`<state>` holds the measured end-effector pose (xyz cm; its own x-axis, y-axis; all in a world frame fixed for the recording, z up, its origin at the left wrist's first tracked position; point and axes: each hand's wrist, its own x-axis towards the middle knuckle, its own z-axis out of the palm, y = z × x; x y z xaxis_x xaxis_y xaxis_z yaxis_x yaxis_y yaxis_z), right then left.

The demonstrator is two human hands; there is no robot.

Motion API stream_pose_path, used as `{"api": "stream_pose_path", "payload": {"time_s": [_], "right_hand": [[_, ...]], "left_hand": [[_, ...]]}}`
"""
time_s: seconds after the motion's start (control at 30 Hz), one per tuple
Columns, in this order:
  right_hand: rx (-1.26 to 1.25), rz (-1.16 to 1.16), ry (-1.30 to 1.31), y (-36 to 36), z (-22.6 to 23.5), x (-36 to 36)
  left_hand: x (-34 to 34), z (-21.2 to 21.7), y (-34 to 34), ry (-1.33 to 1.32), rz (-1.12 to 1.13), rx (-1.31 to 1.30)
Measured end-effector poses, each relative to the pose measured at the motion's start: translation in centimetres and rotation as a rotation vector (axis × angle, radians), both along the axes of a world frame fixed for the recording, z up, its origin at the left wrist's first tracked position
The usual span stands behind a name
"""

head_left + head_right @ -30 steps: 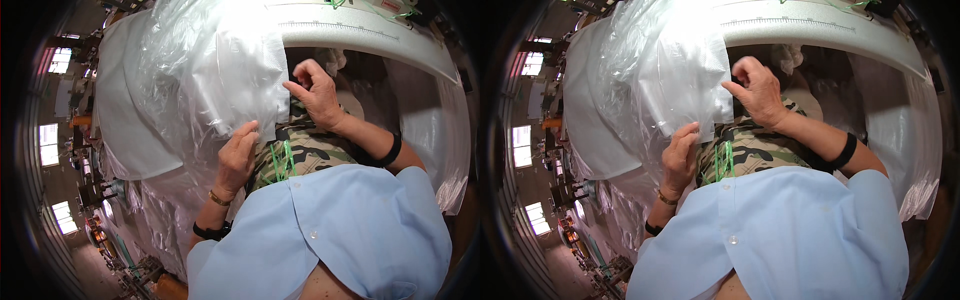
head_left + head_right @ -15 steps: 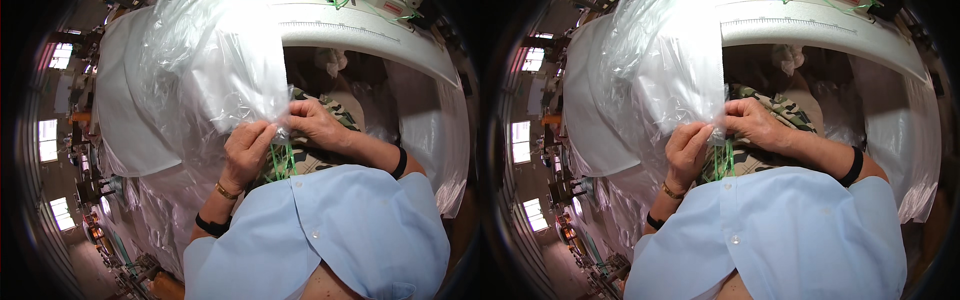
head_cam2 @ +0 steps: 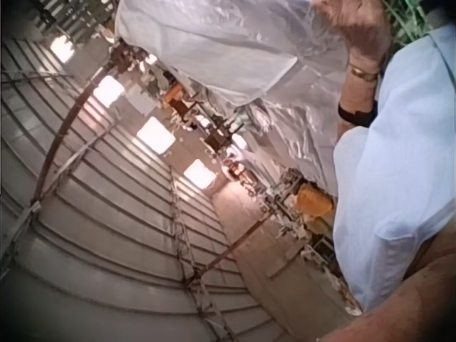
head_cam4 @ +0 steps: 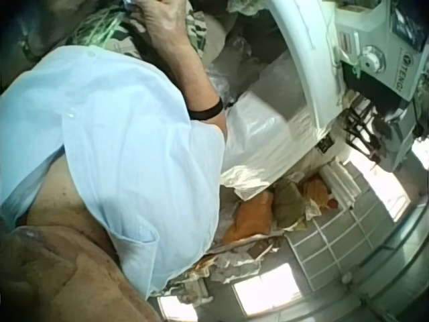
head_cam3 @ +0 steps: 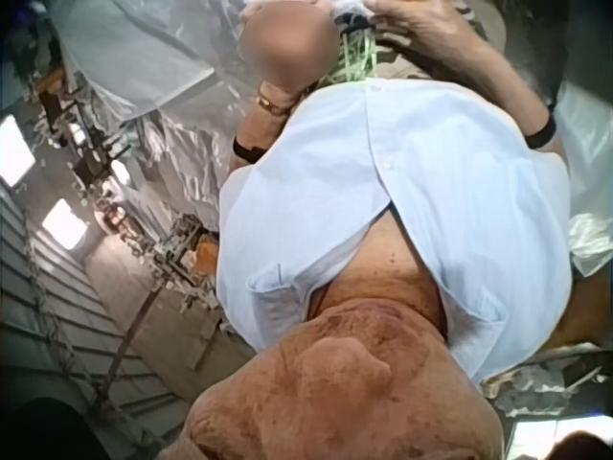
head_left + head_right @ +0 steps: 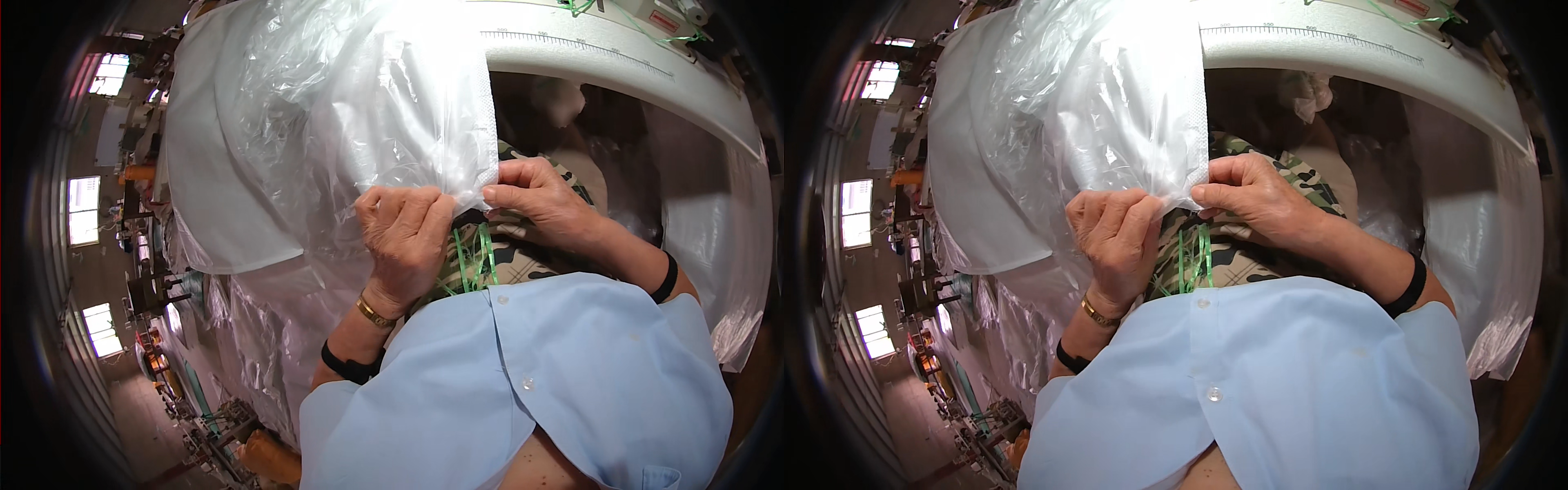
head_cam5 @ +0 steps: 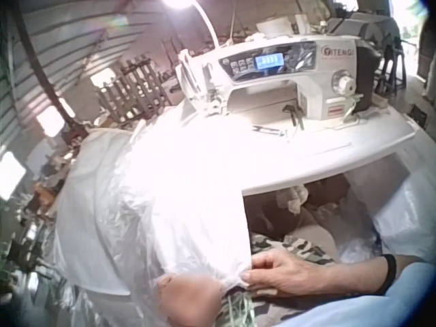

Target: Sewing the edges of large white plastic sheets using an industrial sewing machine.

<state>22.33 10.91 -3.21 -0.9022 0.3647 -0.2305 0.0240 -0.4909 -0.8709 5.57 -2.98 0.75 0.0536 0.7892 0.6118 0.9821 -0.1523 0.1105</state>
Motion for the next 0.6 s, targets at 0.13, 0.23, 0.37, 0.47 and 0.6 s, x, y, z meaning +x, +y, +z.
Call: {"api": "stream_pose_path", "payload": {"time_s": [0.13,0.23,0.37,0.47,0.6], "right_hand": [[-0.039,-0.023,0.026,-0.2,0.0,-0.3],[0.035,0.019,0.027,0.2,0.2,-0.3],[0.027,0.01,0.036,-0.1,0.0,-0.1],[0.078,-0.007,0.062,-0.3,0.1,-0.1],[0.131,0.009,0.061,-0.3,-0.2,-0.1]], "left_hand": [[-0.4,-0.5,0.7,-0.037,-0.054,0.01],[-0.5,-1.1,1.2,-0.039,-0.113,0.019],[-0.1,-0.9,1.0,0.061,-0.086,-0.057],[0.0,-1.0,0.9,0.088,-0.087,-0.066],[0.1,-1.0,0.7,0.133,-0.089,-0.044]]}}
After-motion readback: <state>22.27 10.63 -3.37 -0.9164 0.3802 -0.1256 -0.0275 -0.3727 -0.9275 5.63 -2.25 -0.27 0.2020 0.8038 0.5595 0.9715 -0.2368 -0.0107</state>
